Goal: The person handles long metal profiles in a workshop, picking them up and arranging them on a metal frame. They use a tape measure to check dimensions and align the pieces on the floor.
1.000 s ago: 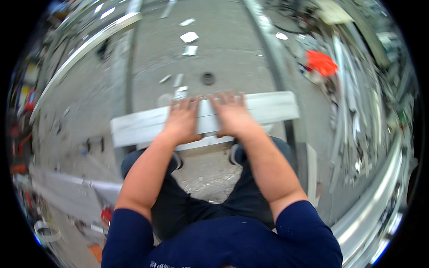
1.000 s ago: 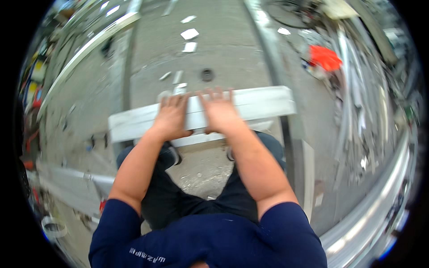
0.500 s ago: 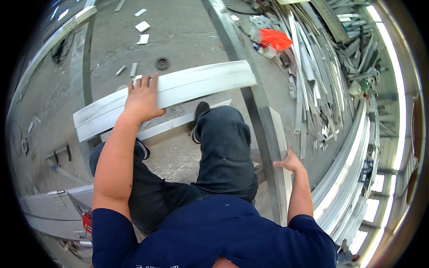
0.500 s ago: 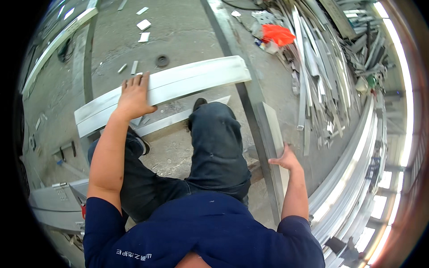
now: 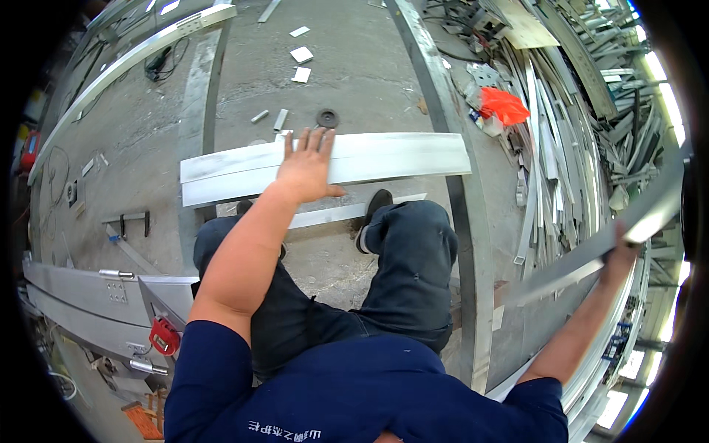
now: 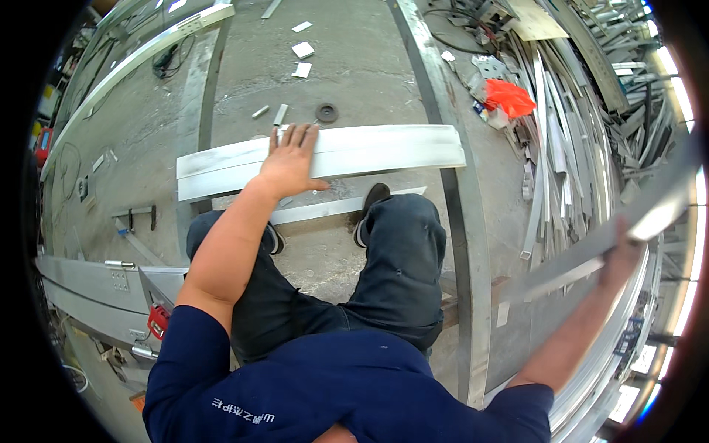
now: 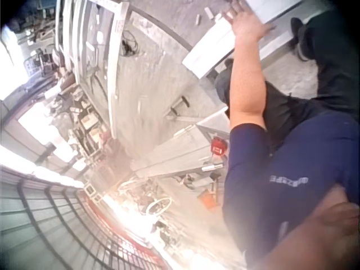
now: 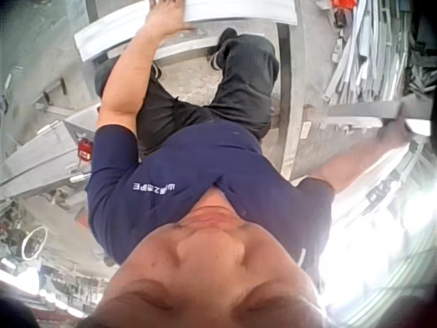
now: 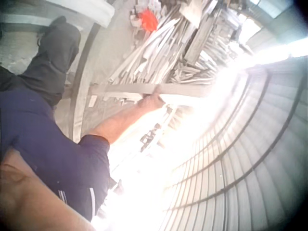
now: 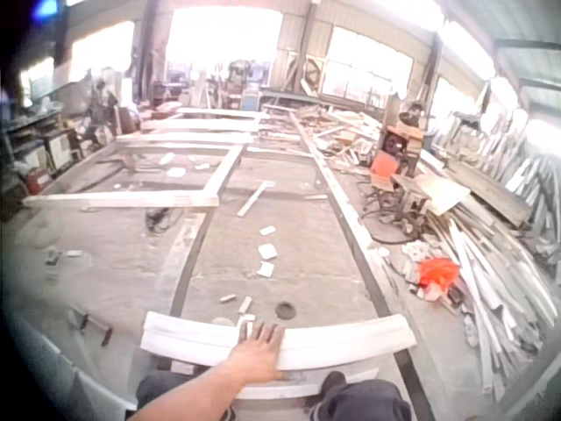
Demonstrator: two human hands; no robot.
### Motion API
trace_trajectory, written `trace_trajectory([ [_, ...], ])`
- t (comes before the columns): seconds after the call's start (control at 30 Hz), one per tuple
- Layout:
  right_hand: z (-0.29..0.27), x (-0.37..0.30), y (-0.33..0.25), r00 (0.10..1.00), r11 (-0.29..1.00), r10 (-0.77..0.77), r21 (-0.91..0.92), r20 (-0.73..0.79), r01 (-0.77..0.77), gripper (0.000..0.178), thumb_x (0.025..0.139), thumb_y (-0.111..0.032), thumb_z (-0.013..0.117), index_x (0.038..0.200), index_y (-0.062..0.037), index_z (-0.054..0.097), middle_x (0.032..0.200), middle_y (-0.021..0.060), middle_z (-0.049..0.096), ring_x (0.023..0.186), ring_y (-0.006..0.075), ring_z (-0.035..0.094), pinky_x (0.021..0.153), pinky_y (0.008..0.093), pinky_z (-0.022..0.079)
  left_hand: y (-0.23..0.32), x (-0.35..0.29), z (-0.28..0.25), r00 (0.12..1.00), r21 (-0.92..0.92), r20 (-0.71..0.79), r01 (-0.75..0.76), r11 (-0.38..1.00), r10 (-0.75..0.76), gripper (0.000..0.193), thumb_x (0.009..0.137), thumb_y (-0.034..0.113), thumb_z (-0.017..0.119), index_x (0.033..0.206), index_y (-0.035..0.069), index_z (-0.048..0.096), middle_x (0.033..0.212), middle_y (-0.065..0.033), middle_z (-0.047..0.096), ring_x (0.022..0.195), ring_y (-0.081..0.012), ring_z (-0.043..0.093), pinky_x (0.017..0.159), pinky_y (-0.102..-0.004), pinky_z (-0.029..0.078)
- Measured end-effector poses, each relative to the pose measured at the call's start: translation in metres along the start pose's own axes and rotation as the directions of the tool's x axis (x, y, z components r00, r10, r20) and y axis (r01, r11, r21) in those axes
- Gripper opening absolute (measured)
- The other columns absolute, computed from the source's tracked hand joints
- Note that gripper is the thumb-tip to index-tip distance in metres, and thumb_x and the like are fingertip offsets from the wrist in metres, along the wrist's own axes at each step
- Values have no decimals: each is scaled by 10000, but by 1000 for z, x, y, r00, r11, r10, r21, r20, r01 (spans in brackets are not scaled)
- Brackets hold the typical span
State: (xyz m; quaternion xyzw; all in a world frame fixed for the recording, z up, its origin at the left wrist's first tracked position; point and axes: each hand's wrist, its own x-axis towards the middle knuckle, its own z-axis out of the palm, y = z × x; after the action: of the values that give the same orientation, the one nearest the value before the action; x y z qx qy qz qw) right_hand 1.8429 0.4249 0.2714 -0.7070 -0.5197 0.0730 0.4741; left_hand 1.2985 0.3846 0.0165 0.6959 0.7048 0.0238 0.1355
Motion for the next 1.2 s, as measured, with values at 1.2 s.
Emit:
trace_trajectory([
  [1.2, 452, -168, -52, 74, 132, 51, 67, 996, -989, 555, 948, -324, 593, 1346, 12, 401, 1315, 221, 477, 1132, 309, 549, 997, 443, 453, -78, 58, -30, 958, -33, -280, 52, 998, -59, 429, 911, 334, 587, 1328, 240, 547, 1240, -121, 579, 1182, -312, 513, 1084, -513, 283],
])
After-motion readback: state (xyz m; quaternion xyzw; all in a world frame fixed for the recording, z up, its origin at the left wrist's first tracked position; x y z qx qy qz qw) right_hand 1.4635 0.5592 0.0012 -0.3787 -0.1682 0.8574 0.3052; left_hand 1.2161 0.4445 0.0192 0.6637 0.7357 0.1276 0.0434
